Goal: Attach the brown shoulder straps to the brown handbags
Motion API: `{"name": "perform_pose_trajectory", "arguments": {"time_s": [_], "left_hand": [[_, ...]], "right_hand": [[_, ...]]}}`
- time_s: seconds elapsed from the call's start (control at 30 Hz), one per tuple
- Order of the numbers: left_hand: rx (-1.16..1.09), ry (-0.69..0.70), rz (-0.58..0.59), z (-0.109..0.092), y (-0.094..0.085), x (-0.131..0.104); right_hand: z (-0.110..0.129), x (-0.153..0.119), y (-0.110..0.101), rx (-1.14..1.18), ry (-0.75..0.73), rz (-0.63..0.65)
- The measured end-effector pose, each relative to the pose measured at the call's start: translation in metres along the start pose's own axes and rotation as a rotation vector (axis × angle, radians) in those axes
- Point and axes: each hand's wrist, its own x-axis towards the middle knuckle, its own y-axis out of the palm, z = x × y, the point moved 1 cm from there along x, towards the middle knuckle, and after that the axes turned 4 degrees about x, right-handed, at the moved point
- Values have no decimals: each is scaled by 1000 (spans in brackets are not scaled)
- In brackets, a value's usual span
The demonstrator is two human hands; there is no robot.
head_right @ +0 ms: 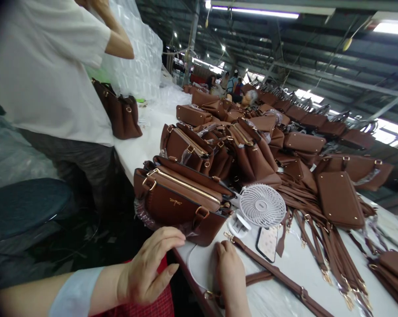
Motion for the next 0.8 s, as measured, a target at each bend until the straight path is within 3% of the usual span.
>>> {"name": "perform_pose_trajectory", "arguments": {"time_s": [0.13,0.3,0.43,0.53,0.6,0.7,0.8], "left_hand": [[-92,-24,97,-2,9,-3],[-132,-59,205,-5,24,-13],[-6,-236,457,-9,38,-9],[152,-398,655,-13,49,2],[221,-415,738,-15,56,8],[244,-293,711,-12,61,11],[230,-136,515,-8,56,11]], "right_hand": [[1,7,2,-23,-10,15],[-5,-4,-1,42,-41,18],[5,-24,-13,278,-33,20],[27,-38,-24,463,-42,-37],[43,-44,-30,486,-88,-99],[58,-45,-40,553,-117,-160],[63,-39,-54,614,-146,-154]]}}
